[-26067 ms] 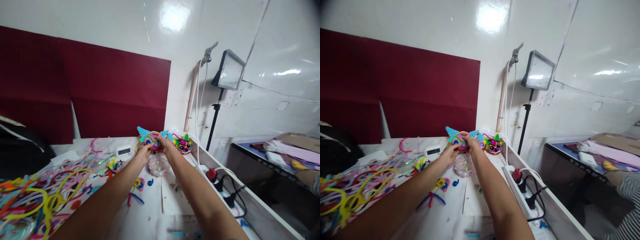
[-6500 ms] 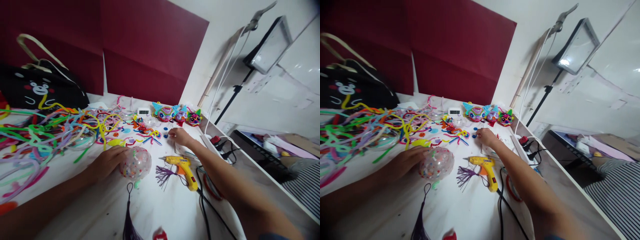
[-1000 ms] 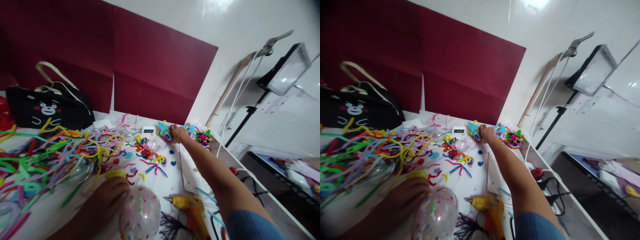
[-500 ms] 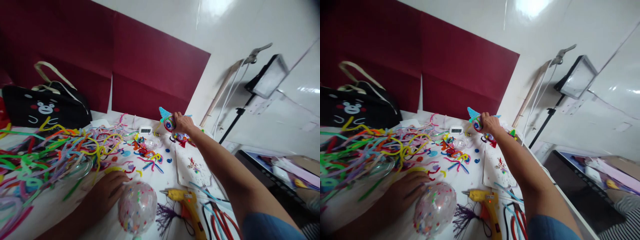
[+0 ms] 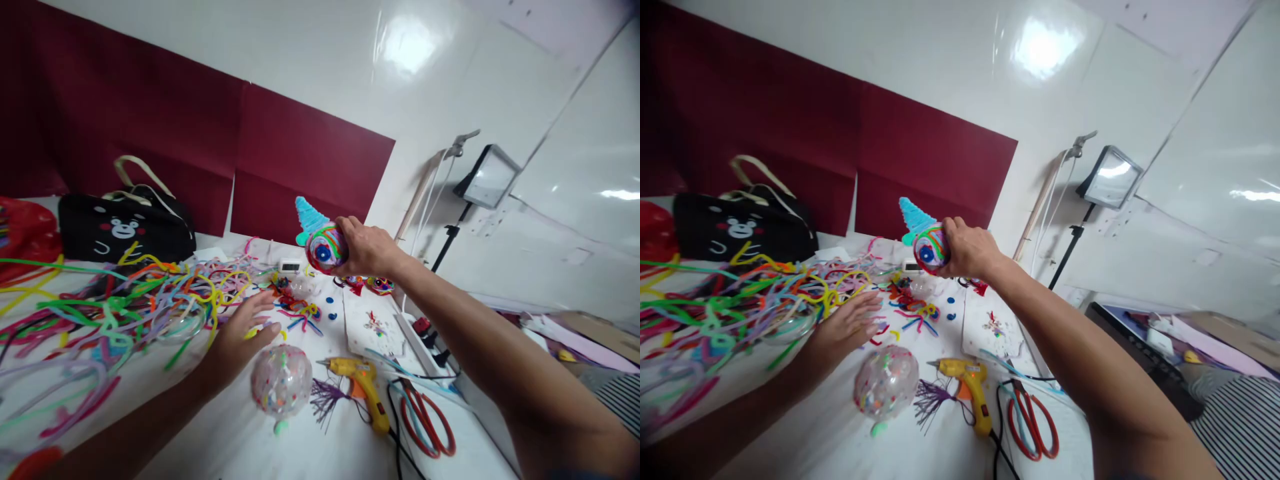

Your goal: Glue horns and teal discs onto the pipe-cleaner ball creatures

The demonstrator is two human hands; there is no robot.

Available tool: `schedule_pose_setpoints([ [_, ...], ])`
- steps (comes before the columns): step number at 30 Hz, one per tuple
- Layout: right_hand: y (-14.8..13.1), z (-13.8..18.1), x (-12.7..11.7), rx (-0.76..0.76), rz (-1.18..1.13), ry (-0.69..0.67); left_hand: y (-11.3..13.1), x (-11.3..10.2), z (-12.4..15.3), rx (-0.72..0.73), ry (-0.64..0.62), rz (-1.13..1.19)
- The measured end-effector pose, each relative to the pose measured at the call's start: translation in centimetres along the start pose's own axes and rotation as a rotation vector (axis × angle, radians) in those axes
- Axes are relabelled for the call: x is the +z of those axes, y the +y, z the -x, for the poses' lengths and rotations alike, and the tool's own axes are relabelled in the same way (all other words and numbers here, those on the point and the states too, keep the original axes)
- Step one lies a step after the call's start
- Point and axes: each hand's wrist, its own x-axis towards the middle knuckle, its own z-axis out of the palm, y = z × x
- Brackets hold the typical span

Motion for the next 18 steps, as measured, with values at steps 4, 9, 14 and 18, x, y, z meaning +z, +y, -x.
schedule_pose_setpoints([
  [4, -2.8, 2.5, -1.4, -0.041, -0.054, 0.012, 3.2, 2.4, 0.1, -0.135, -0.024, 0.356],
  [9, -5.5, 4.3, -2.0, -0.059, -0.112, -0.016, 4.9, 4.6, 0.8, -0.117, -0.041, 0.674],
  [14, -7.3, 5.2, -1.7, -0.063, -0.124, -0.060, 5.2, 5.0, 1.8, -0.143, -0.025, 0.743],
  [18, -8.5, 5.4, -1.3, -0.064, -0.135, -0.074, 5.0, 4.8, 2.0, -0.146, 0.019, 0.782],
])
